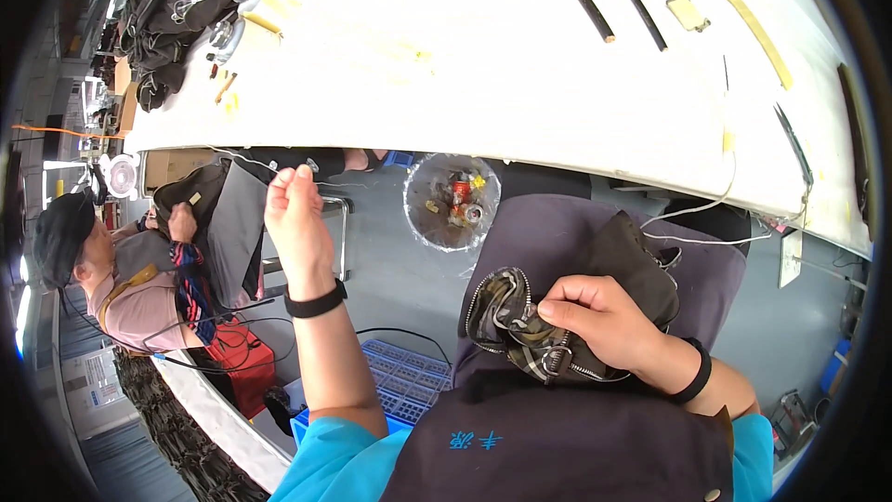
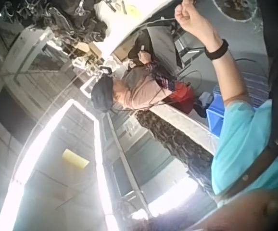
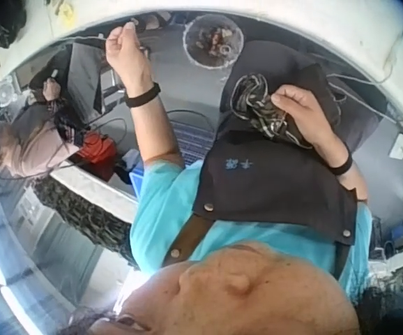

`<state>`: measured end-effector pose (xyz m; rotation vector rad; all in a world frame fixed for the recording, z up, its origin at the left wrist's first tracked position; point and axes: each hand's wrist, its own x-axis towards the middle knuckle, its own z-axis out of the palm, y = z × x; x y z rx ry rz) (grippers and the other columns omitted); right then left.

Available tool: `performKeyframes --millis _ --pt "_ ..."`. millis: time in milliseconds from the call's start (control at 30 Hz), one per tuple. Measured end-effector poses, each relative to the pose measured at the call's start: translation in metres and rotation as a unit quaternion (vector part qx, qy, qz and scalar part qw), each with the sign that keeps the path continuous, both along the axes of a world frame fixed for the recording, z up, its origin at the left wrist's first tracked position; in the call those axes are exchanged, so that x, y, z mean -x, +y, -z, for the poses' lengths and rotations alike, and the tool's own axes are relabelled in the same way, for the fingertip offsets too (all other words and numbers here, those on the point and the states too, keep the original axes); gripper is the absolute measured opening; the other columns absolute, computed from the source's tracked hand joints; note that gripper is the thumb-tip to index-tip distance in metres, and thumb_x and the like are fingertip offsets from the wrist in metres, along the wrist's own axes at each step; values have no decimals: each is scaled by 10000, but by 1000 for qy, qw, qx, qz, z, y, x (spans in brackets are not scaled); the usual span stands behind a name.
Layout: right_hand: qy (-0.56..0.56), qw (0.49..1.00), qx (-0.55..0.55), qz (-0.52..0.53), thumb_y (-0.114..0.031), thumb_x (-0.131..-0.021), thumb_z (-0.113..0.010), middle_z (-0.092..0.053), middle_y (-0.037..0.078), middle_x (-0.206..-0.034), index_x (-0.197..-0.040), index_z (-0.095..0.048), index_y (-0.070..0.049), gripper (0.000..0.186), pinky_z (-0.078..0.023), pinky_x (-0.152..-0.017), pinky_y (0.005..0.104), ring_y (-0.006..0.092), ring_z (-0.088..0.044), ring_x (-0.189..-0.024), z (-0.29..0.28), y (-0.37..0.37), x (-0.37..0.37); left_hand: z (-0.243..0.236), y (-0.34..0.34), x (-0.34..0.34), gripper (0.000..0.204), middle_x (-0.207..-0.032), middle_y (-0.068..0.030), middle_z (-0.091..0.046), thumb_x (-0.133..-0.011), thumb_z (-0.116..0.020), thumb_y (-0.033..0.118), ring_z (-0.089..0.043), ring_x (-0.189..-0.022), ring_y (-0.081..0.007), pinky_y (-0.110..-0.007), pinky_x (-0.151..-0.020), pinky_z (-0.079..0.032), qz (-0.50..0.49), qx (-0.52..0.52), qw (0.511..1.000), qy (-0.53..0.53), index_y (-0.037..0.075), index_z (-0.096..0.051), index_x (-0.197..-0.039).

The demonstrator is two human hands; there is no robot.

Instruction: Repairing a zipper on a brown pouch by aligning the teeth and slider using small tools.

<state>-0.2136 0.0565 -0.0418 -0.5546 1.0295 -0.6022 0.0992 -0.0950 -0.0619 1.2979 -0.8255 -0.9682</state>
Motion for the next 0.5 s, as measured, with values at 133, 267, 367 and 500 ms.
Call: performKeyframes --millis 133,267,367,500 --pt "0 1000 9 -3 -148 -953 -584 -560 -52 -756 -850 -616 -8 177 -402 -643 210 20 -462 -713 3 1 1 -10 -49 -20 202 -856 -30 -641 -864 -678 70 -575 -742 -72 -209 -687 -462 -13 49 982 -184 7 -542 -999" --pt "-3 1000 14 -9 -148 -953 -585 -568 -50 -760 -850 -615 -6 177 -407 -648 210 22 -472 -717 6 2 -2 -14 -84 -41 315 -856 -74 -662 -812 -721 107 -593 -727 -114 -255 -693 -483 55 -5 899 -433 -36 -543 -1029" --pt "-8 1000 24 -1 -148 -954 -584 -583 -41 -767 -855 -616 0 181 -417 -656 214 23 -486 -726 8 2 -1 -13 -92 -40 353 -824 -73 -656 -790 -730 135 -589 -714 -133 -283 -691 -483 81 -29 882 -464 -41 -551 -1038" --pt "-6 998 54 -14 -154 -958 -582 -602 -27 -778 -874 -617 9 187 -427 -663 212 25 -504 -734 7 0 2 -11 -78 -35 429 -926 -113 -632 -817 -705 137 -599 -756 -163 -304 -703 -482 18 31 860 -510 -34 -527 -1168"
